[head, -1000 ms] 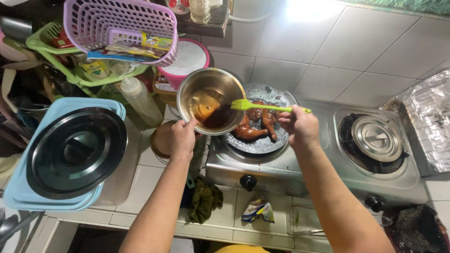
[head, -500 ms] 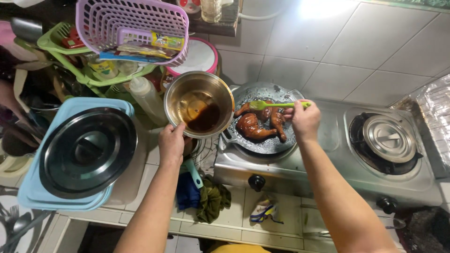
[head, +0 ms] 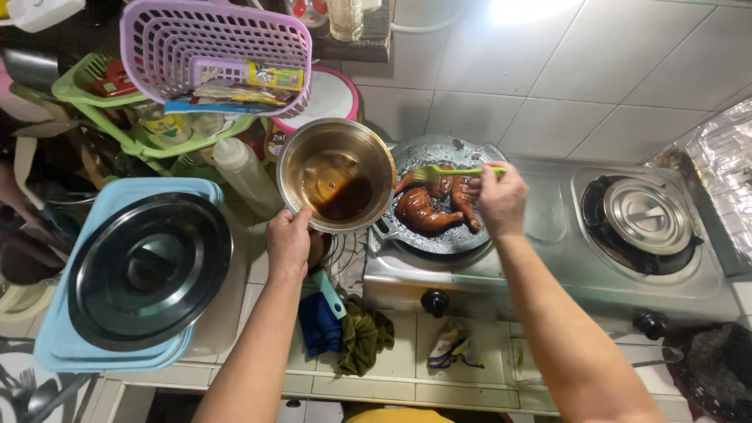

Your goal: Grilling chicken on a stovetop griddle and applying sauce with a brush.

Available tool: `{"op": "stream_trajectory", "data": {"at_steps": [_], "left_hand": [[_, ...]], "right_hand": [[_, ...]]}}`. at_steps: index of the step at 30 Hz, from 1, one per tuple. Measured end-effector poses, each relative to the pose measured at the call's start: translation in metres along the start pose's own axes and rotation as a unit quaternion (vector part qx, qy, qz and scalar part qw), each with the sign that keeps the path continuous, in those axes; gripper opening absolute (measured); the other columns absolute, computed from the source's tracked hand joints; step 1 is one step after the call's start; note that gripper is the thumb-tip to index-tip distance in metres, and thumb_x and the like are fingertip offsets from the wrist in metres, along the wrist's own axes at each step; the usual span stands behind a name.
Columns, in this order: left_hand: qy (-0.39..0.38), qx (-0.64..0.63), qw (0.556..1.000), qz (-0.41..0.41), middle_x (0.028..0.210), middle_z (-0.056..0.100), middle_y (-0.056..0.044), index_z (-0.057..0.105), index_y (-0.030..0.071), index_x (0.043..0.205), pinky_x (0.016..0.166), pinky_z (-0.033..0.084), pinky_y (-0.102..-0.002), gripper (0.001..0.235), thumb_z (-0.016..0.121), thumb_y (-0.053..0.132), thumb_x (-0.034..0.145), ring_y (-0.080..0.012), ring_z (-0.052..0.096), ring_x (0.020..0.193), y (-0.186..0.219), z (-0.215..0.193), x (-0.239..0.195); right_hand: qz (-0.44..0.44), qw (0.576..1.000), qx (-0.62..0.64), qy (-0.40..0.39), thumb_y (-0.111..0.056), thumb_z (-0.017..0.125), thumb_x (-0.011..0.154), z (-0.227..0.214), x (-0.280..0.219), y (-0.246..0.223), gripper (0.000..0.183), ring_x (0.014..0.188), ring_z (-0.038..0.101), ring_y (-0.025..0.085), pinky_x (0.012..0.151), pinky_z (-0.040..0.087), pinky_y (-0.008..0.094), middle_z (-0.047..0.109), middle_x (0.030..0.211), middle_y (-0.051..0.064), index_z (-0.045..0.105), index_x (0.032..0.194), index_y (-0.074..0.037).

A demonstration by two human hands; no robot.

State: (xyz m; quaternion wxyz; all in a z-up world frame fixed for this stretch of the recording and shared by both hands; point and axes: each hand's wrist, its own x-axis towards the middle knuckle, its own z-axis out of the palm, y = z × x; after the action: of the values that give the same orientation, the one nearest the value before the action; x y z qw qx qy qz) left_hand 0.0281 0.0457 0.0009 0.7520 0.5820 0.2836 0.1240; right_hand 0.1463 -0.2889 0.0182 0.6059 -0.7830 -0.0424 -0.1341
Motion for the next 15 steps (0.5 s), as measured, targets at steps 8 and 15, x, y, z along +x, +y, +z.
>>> {"op": "stream_trajectory", "data": {"at_steps": [8,15], "left_hand": [[0.003,0.025,1.000,-0.008,0.096,0.074,-0.011,0.071,-0.003,0.099,0.068,0.061,-0.030,0.023,0.063,0.019,0.097,-0.0154,0.070,0.079,0.015,0.005,-0.011],[0.016,0.058,0.998,-0.002,0.093,0.075,-0.011,0.072,-0.003,0.096,0.068,0.063,-0.030,0.025,0.066,0.021,0.095,-0.0151,0.072,0.077,0.011,0.016,-0.015]], "right_hand": [[-0.118,0.987,-0.111,-0.010,-0.008,0.060,0.106,-0.037,-0.010,-0.016,0.016,0.080,0.074,0.017,0.073,0.062,0.031,0.075,0.090,0.013,0.069,0.114,0.002],[-0.264,0.935,-0.189,-0.141,-0.005,0.067,0.098,-0.063,-0.038,-0.027,0.016,0.087,0.075,0.022,0.077,0.061,0.033,0.076,0.098,0.015,0.072,0.114,-0.002]]}}
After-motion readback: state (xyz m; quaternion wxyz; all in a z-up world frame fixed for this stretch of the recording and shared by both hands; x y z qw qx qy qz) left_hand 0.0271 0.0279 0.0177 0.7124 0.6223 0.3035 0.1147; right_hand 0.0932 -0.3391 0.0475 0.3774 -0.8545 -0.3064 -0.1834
